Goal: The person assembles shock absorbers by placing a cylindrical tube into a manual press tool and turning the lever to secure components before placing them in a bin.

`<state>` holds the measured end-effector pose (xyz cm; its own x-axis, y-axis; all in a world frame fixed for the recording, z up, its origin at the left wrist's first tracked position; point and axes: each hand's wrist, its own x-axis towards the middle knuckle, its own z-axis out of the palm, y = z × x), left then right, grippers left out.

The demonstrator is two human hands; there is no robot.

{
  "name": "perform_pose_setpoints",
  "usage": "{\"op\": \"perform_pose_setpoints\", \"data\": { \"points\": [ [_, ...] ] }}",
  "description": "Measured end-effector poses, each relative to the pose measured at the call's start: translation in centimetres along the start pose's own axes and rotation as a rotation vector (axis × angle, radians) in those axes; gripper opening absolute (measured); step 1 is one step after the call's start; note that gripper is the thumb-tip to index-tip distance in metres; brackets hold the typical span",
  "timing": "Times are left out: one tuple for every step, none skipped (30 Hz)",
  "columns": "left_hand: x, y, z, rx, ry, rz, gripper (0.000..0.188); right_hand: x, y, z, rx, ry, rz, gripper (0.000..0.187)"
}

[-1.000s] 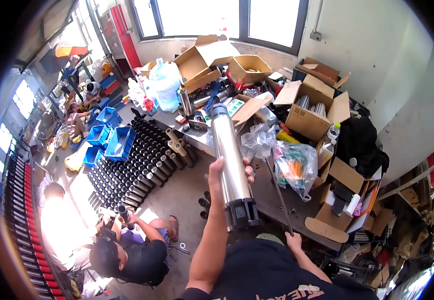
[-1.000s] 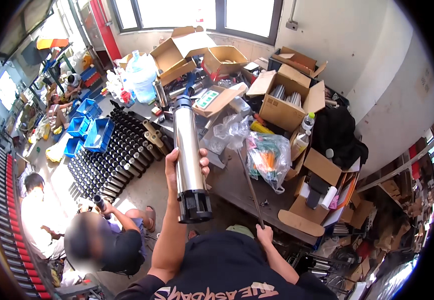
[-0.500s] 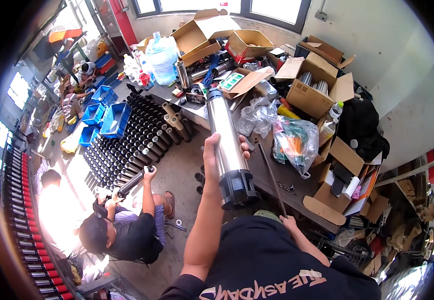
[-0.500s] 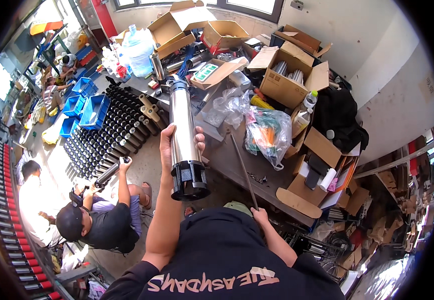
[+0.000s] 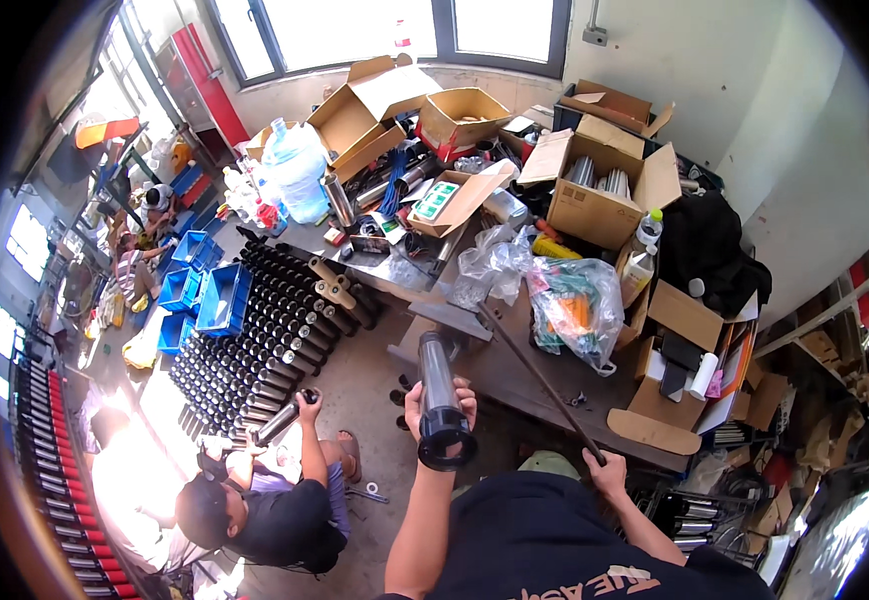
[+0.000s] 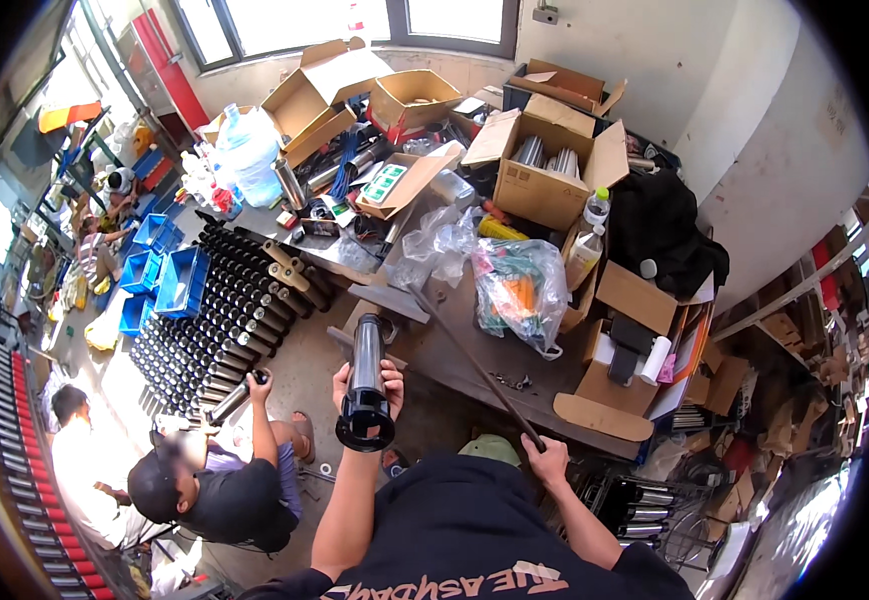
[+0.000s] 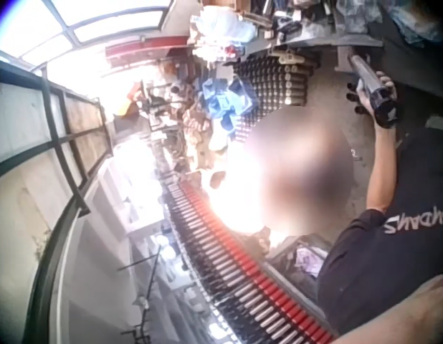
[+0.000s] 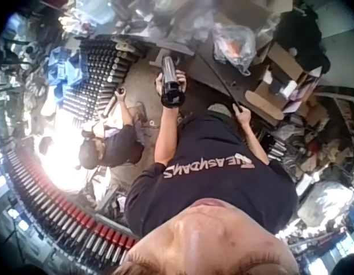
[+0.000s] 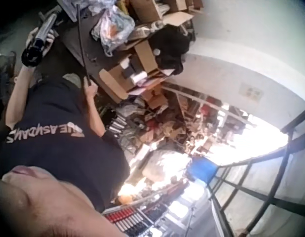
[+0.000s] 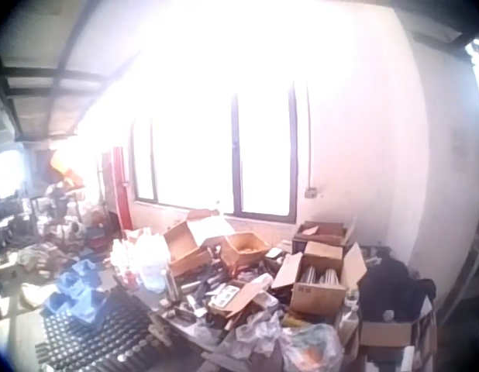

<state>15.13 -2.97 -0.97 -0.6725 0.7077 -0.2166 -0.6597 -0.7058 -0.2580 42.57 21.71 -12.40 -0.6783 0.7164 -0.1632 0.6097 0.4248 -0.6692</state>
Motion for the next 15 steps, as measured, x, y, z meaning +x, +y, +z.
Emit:
{"op": "perform_pose_setpoints", "data": {
  "points": [
    [0.7, 0.2, -0.4, -0.029, 0.004, -0.004, 0.060, 0.6, -0.8, -0.5, 0.024, 0.013, -0.037, 0.049],
    [1.2, 0.3, 0.0, -0.052, 0.004, -0.006, 0.061, 1.3, -1.3, -0.7, 0.053, 0.023, -0.079, 0.048],
    [1.7, 0.4, 0.4, -0.077, 0.004, -0.004, 0.061, 2.3, -1.4, -1.3, 0.011, 0.004, -0.136, 0.042],
    [2.7, 0.7, 0.9, -0.194, 0.045, -0.009, 0.057, 3.4, -1.7, -1.8, 0.040, -0.014, -0.174, 0.041],
    [4.5, 1.6, 1.4, -0.230, 0.188, 0.089, 0.053, 4.4, -2.8, -2.6, 0.069, -0.036, -0.212, 0.040],
    [6.2, 2.4, 2.4, -0.199, 0.254, 0.178, 0.050, 5.5, -3.8, -3.4, 0.096, -0.058, -0.252, 0.039],
    [8.2, 2.9, 3.4, -0.161, 0.324, 0.254, 0.046, 7.0, -4.3, -4.3, 0.103, -0.066, -0.299, 0.037],
    [9.3, 3.3, 4.8, -0.053, 0.316, 0.336, 0.042, 8.3, -5.6, -5.4, 0.093, -0.109, -0.284, 0.039],
    [10.4, 4.4, 5.0, -0.011, 0.283, 0.392, 0.040, 9.7, -7.0, -6.0, 0.048, -0.130, -0.310, 0.039],
    [11.1, 5.6, 5.1, 0.061, 0.210, 0.393, 0.039, 11.3, -8.0, -6.6, 0.003, -0.149, -0.337, 0.039],
    [12.2, 6.3, 5.4, 0.043, 0.242, 0.365, 0.040, 13.9, -7.0, -6.8, -0.022, -0.142, -0.387, 0.038],
    [12.5, 7.6, 5.6, 0.027, 0.273, 0.354, 0.041, 15.6, -8.7, -7.4, 0.026, -0.152, -0.414, 0.036],
    [12.9, 8.5, 5.7, 0.043, 0.252, 0.320, 0.042, 18.4, -8.6, -8.0, -0.047, -0.110, -0.540, 0.033],
    [12.9, 9.0, 6.3, 0.007, 0.294, 0.175, 0.040, 21.0, -9.4, -9.2, -0.080, -0.105, -0.589, 0.031],
    [13.1, 9.2, 7.6, -0.023, 0.325, 0.017, 0.039, 25.1, -7.8, -10.1, -0.100, -0.104, -0.600, 0.030]
  ]
}}
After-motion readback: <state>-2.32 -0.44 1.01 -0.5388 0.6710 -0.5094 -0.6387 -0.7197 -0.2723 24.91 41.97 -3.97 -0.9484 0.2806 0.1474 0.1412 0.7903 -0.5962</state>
